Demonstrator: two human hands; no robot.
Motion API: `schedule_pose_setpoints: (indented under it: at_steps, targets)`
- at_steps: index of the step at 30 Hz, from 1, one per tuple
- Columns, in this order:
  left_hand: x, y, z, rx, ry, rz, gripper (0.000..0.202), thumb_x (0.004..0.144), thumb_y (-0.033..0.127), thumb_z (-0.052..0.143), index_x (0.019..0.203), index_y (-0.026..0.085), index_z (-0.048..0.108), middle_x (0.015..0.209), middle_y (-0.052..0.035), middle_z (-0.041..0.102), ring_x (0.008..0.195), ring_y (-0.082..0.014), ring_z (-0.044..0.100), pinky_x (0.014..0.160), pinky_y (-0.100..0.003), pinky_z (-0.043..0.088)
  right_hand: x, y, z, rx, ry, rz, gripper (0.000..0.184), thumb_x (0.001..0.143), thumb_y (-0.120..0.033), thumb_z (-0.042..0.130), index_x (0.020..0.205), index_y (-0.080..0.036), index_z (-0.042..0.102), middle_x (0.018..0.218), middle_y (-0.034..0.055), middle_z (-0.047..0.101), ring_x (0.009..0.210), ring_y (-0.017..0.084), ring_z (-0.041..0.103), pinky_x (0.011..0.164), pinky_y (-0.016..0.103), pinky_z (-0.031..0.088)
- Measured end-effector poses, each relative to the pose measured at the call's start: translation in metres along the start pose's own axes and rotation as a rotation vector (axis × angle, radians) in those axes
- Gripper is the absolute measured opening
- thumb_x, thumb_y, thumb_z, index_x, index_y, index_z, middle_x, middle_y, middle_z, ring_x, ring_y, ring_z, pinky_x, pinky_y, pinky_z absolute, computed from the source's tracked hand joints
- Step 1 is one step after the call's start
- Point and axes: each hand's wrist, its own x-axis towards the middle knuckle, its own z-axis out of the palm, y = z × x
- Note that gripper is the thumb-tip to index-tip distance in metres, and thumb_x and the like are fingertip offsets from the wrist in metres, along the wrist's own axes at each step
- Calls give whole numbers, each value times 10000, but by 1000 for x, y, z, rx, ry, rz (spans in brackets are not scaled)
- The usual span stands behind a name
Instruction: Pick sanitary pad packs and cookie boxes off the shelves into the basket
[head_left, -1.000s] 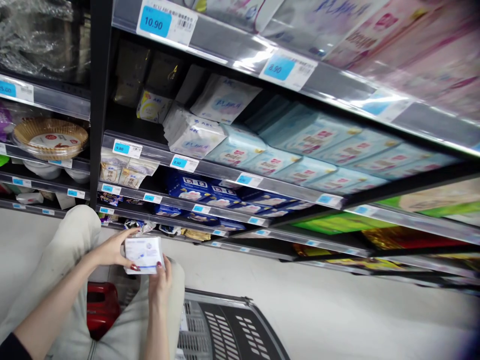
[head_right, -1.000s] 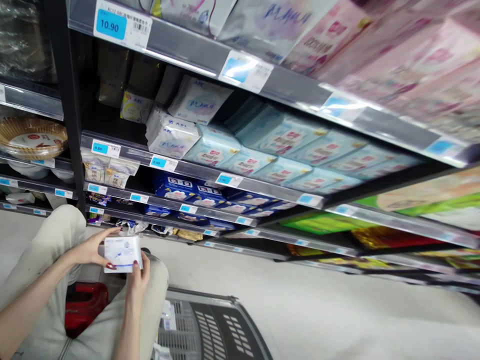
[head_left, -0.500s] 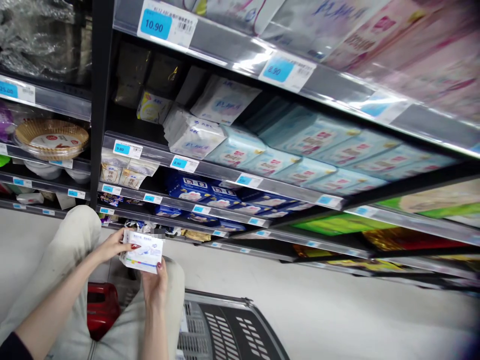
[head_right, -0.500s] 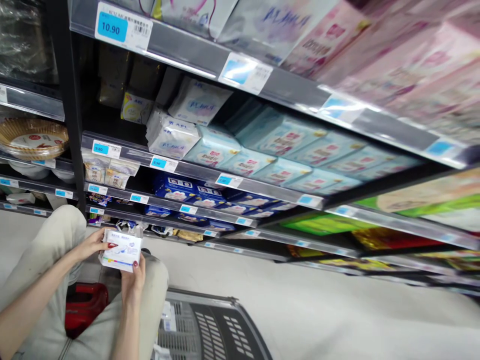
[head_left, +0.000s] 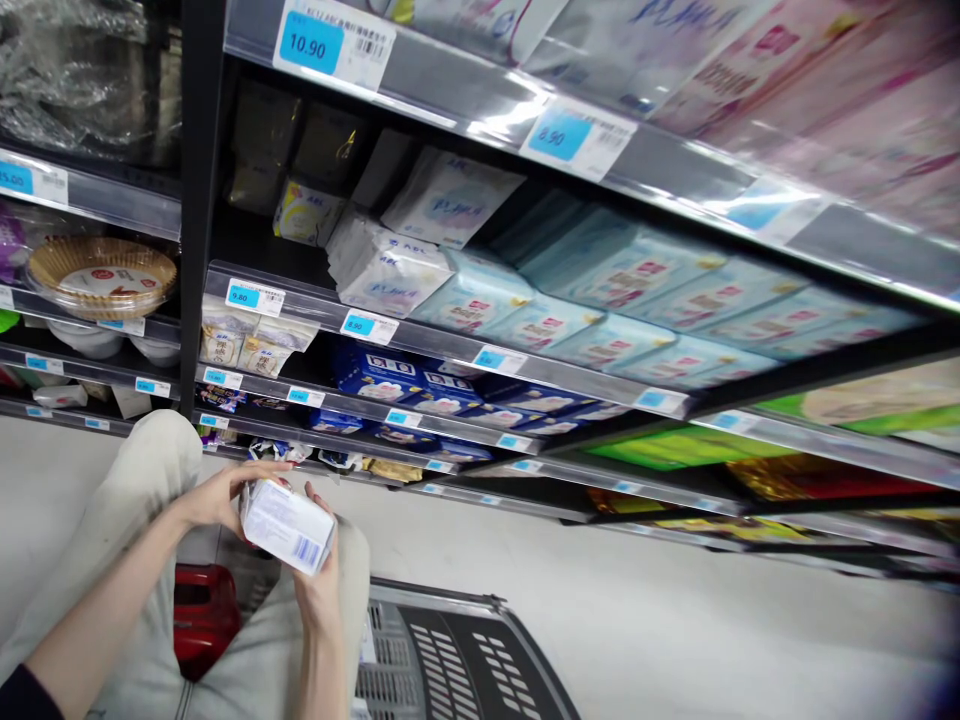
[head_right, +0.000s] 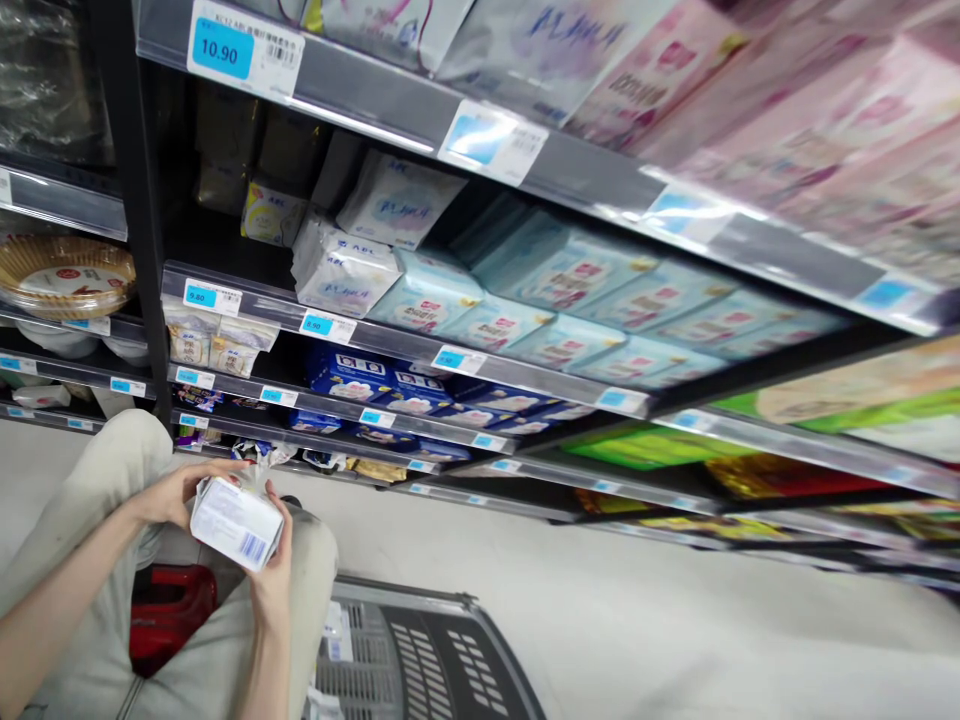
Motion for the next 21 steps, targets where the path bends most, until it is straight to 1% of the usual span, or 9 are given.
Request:
schedule_pose_setpoints:
  at_steps: [2,4,7,8,10,12,15,18,21]
  targets:
    - [0,-1,-1,26,-20,13,740,534,238,1065,1237,233,834,1615,-201,625,1580,-442,476,1291,-548,347,-1,-4,2,-7,6,-25,897,667,-613,969,1436,-278,652,1719,221,478,1441,415,639,1091,505,602]
    - [0,-1,-1,42,-21,20,730,547,232,1058,1242,234,833,1606,-200,634,1567,-438,494,1289,-551,353,-1,-5,2,-2,16,-37,837,704,-556,953,1437,-281,657,1720,215,478,1434,406,647,1090,499,603]
    - [0,-1,-1,49,-8,5,771,513,239,1071,1245,232,829,1558,-192,675,1534,-437,528,1275,-540,370,-1,0,0,9,16,-20,889,683,-541,962,1469,-281,639,1717,217,482,1443,414,637,1097,515,598]
    - [0,-1,-1,46,6,-21,816,485,251,1082,1257,226,821,1527,-191,696,1507,-439,552,1264,-535,383,-1,2,-1,14,16,2,934,650,-549,978,1473,-273,633,1690,227,516,1424,421,650,1085,521,606]
    - [0,1,0,20,59,-97,918,439,298,1098,1300,209,792,1460,-182,731,1442,-437,598,1241,-522,405,-1,7,-2,38,22,74,999,571,-550,1011,1449,-253,637,1566,241,642,1344,429,703,1038,516,631]
    - [1,3,3,-29,140,-169,959,447,376,1094,1326,185,761,1387,-163,758,1370,-421,635,1196,-495,444,0,12,-2,75,39,149,966,548,-555,1011,1392,-246,657,1418,226,745,1252,417,752,987,495,652]
    - [3,8,8,-65,275,-249,828,531,477,1044,1240,153,764,1220,-122,802,1223,-377,687,1041,-417,527,3,14,1,81,44,205,762,646,-594,938,1288,-265,694,1312,180,796,1184,379,778,969,471,655]
    - [5,11,12,-73,386,-324,656,550,473,1014,1072,152,781,1025,-73,813,1032,-318,720,872,-341,547,5,14,4,47,34,225,570,730,-601,870,1177,-282,718,1238,127,821,1111,343,795,970,470,654]
    - [6,13,14,-87,431,-360,537,558,437,993,965,160,778,911,-45,800,905,-273,720,787,-305,531,6,15,4,46,41,228,520,750,-608,845,1136,-284,719,1191,106,831,1057,335,803,945,481,662]
